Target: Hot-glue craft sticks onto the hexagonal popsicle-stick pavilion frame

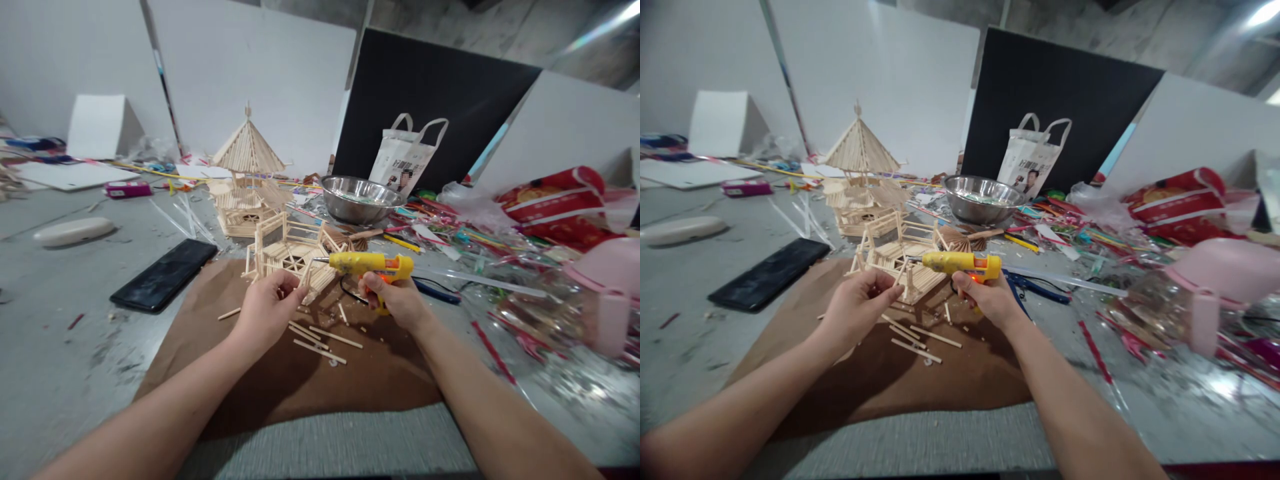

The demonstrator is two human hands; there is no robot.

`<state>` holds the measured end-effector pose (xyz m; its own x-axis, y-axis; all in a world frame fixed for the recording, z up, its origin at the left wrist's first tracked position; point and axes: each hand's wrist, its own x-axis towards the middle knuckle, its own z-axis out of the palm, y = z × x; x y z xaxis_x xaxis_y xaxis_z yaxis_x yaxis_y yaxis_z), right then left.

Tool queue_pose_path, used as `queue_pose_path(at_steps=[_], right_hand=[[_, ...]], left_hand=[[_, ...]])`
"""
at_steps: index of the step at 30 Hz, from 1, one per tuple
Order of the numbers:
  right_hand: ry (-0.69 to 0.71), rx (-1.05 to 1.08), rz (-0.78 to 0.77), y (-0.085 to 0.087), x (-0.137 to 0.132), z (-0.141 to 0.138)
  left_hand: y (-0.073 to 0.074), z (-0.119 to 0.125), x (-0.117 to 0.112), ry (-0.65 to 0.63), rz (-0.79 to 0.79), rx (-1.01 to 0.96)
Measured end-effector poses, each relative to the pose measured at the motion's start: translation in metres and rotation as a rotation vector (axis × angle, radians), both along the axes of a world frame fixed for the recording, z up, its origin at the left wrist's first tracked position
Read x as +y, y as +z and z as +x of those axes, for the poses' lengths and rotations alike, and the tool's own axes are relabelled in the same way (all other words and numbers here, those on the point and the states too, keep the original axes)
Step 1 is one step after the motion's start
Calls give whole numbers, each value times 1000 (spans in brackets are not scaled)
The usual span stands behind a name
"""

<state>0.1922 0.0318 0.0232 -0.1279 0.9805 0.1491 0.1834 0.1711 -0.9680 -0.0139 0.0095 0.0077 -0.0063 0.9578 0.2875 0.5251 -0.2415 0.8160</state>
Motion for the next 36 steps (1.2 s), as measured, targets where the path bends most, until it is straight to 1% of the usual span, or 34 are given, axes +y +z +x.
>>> queue_pose_path(at_steps=[9,13,21,29,36], right_hand=[[15,33,-31,0,-1,-1],[5,47,-37,-1,-1,-1],[14,59,0,-1,-1,-1],[41,48,36,-3,0,2],[41,45,31,-2,0,2]], left_hand=[[2,0,-1,-31,11,-55],[1,1,-1,-73,12,-81],[1,-1,-2,-126,60,21],[3,-1,-2,-130,36,53],[2,0,-3,-178,19,-31]])
